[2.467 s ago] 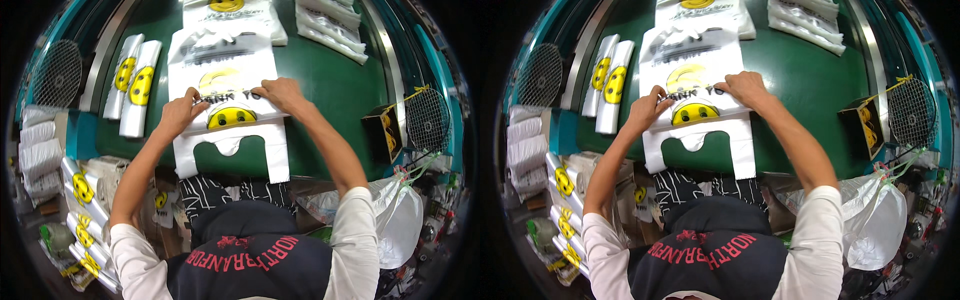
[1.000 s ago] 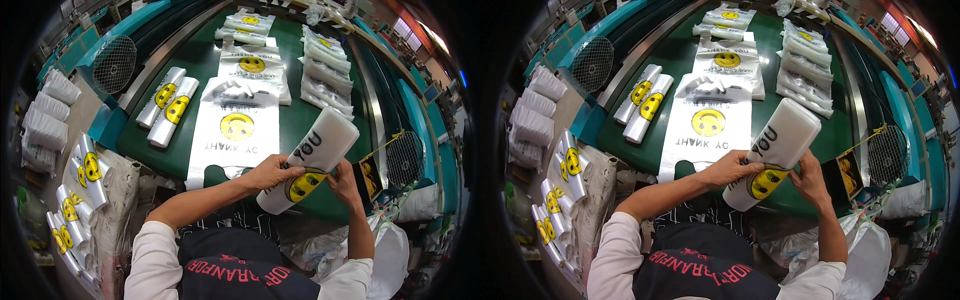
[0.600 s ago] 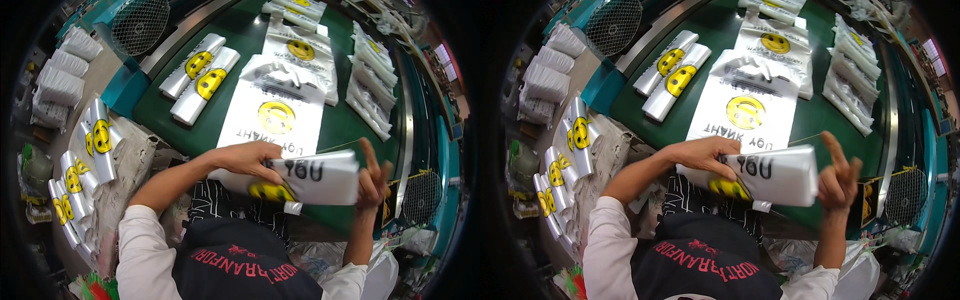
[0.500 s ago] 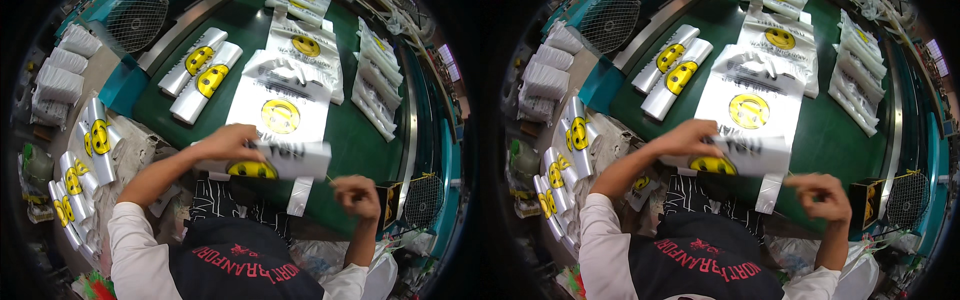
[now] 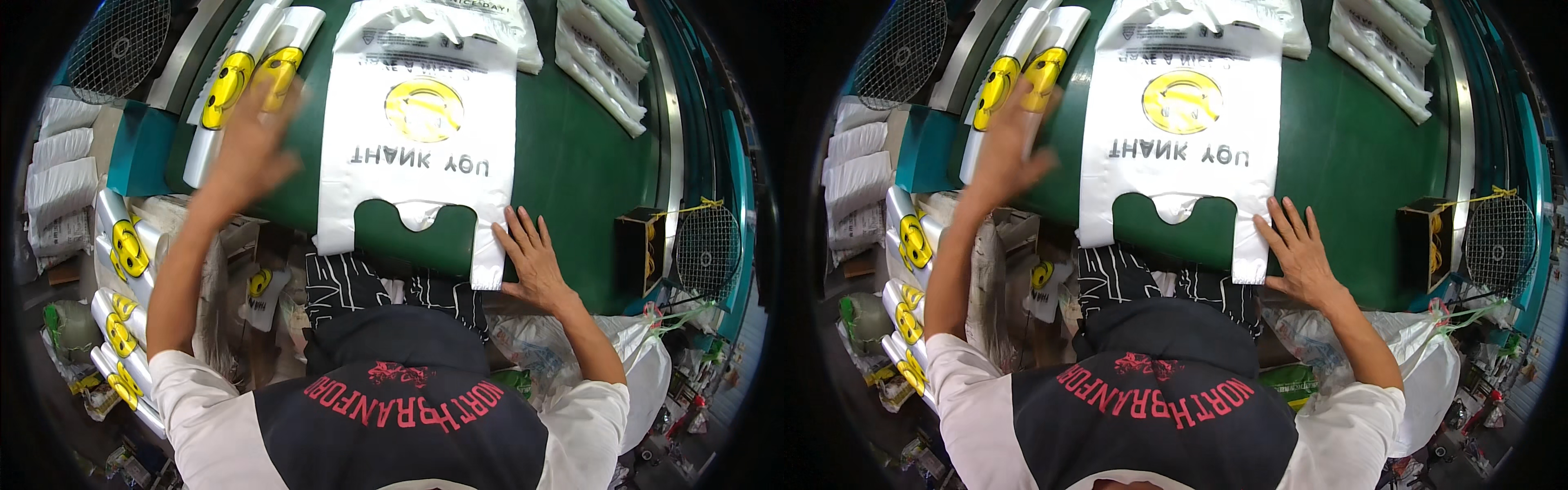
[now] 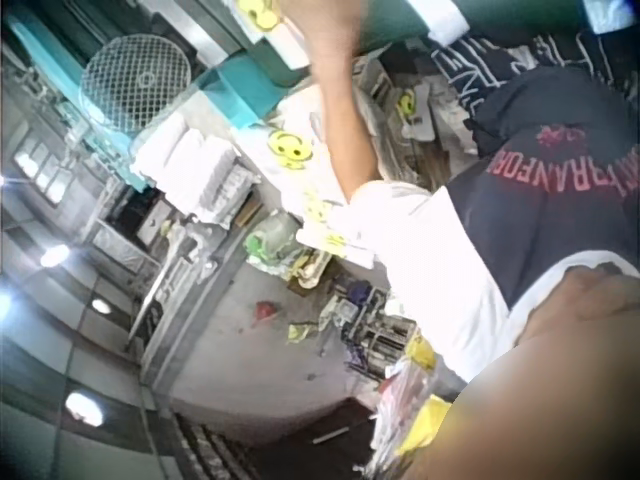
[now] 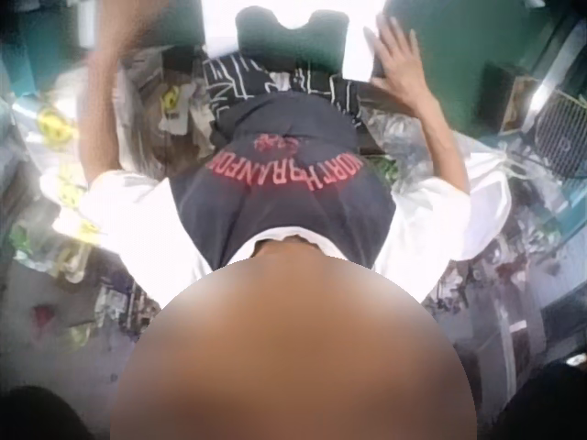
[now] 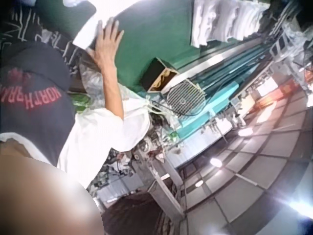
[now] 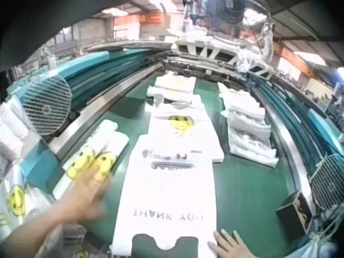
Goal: The person takes stacks of plastic bags from a conveyor belt, folds them in half, rolls them into cylinders, and secures each roll with a rubber band.
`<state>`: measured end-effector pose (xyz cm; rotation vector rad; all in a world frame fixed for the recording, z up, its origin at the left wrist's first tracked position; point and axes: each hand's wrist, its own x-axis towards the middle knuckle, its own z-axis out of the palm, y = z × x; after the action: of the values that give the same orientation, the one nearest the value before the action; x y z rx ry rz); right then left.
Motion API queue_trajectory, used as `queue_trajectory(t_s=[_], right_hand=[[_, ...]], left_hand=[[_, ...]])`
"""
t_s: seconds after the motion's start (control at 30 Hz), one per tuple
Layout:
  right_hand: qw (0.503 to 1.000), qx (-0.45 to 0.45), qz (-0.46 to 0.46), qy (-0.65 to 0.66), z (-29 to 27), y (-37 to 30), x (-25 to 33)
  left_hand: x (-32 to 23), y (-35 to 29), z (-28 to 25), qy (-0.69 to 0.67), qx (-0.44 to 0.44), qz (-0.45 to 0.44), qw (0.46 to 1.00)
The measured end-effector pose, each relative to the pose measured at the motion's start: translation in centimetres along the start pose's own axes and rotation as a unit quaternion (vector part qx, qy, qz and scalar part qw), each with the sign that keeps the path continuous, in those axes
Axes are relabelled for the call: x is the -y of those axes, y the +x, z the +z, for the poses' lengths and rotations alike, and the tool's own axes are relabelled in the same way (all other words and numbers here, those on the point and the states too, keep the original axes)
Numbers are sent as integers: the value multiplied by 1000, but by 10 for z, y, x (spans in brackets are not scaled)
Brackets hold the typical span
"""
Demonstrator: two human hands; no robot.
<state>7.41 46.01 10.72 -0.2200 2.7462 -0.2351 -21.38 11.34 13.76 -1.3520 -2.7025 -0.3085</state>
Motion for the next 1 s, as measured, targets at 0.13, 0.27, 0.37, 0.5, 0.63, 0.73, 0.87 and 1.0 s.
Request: queue_trajectory(t_s=[0.13,0.27,0.37,0.5,0.63,0.73,0.87,1.0], right_hand=[[992,-115,-33,42,21,0,-4],[982,-181,-55,-26,28,18,-17],[960,-261,-88,-42,23,33,-22],[958,-242,-122,95,14,38,-25],[954,-97,-102,263,-30,63,-20],[980,-86,-18,177,-48,101,2],[990,-138,33,18,-10,143,11],[981,-134,85,109,-19,137,17]], left_hand=[[-42,-56,42,13,205,71,976],[-39,-59,48,-37,140,60,988],[-40,-49,54,-65,55,85,993],[-66,-25,39,-177,133,55,974],[-79,11,60,-358,183,-79,912],[-92,27,76,-268,154,4,951],[-110,26,75,-121,157,137,971],[-129,2,84,30,71,184,980]])
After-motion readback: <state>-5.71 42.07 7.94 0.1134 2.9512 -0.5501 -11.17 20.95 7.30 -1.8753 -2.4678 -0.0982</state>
